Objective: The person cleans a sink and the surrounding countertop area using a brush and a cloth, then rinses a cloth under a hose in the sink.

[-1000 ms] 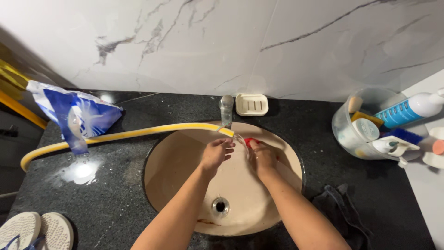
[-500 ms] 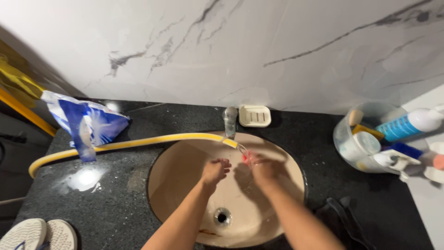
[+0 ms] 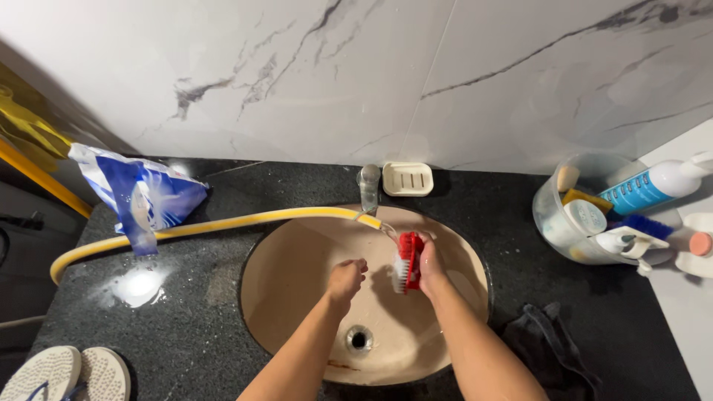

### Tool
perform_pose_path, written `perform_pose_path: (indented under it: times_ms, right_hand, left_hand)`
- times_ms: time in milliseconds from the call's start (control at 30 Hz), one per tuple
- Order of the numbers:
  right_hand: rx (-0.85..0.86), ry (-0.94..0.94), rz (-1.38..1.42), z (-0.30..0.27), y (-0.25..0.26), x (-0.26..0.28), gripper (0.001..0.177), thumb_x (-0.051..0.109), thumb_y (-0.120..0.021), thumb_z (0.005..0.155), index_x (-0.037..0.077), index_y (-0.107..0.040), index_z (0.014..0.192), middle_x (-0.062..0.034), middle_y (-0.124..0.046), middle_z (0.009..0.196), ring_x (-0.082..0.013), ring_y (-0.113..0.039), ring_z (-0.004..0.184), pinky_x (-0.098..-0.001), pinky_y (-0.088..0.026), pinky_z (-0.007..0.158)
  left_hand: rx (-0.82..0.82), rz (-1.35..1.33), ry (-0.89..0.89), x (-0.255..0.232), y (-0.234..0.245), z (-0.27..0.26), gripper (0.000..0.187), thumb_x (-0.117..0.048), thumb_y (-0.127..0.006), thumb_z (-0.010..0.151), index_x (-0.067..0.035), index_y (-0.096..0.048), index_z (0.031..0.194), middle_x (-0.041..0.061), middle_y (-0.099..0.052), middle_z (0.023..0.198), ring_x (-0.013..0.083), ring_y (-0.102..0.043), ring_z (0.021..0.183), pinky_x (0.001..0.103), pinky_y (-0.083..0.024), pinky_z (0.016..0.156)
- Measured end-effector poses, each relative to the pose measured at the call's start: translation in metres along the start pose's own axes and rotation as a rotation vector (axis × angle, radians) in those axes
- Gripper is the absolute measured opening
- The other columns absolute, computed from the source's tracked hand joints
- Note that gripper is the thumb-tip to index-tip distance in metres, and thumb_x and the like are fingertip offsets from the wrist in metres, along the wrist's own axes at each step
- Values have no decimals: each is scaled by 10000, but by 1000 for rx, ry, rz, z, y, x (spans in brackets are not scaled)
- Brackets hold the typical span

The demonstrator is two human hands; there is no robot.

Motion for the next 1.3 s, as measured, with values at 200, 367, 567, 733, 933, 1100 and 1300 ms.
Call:
perform_pose_path:
  times_ms: [200,367,567,733,933,1100,1300]
  right_hand:
    - [14,-2,214,-10,-21,12,426,451,-374,936,103,-618,949,-68,-656,910,-212,-609,839,-381,-511,795]
    - [134,-19,286,7,-33,14,479,513,-341,938,109,-598,942,-93,-628,899,-259,-584,850,-437,-492,809]
    - [125,-79,337,16,-37,24,508,560,-345,911,118,-594,930,-91,-618,890,-270,-586,840,-452,-496,799]
    - [119,-123,366,19,-43,29,509,572,-370,874,118,-597,919,-93,-622,877,-287,-589,822,-468,-492,776]
    - [244,-80,351,42,-18,1,491,595,-447,873,130,-606,872,-82,-617,835,-269,-596,803,-448,-495,767]
    - [231,-190,304,32,0,-15,597,687,-474,769,114,-632,823,-62,-619,765,-248,-592,743,-427,-491,714]
    - [192,-282,238,10,-12,-10,527,655,-491,711,150,-616,797,-46,-611,728,-224,-587,705,-407,-510,677]
  left_hand:
    - [2,26,-16,-2,-8,-6,342,-278,-532,886,-23,-661,1075,42,-678,1011,147,-566,875,298,-451,776]
    - [-29,31,-61,-5,-3,-10,361,-272,-546,887,-9,-664,1102,63,-690,1041,163,-596,930,296,-457,855]
    - [-72,46,-17,-17,8,-25,362,-277,-544,876,-26,-668,1106,55,-690,1064,162,-600,936,313,-471,836]
    - [-78,37,15,-20,11,-29,346,-271,-548,878,-40,-655,1112,44,-684,1057,151,-597,954,305,-467,829]
    - [-67,18,15,-16,15,-22,330,-263,-544,879,-36,-665,1086,35,-679,1024,158,-587,931,302,-467,784]
    - [-65,22,13,-16,21,-21,324,-258,-542,879,-44,-664,1090,32,-674,1022,150,-585,918,301,-467,771]
    - [-61,12,11,-14,26,-21,334,-270,-538,885,-50,-661,1105,29,-671,1028,150,-586,930,297,-463,777]
Point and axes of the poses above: each hand's wrist, its own z-axis towards the middle knuckle, its own y-axis out of the back of the hand, x = y × z, the point moved 3 cm from there along z, towards the middle knuckle
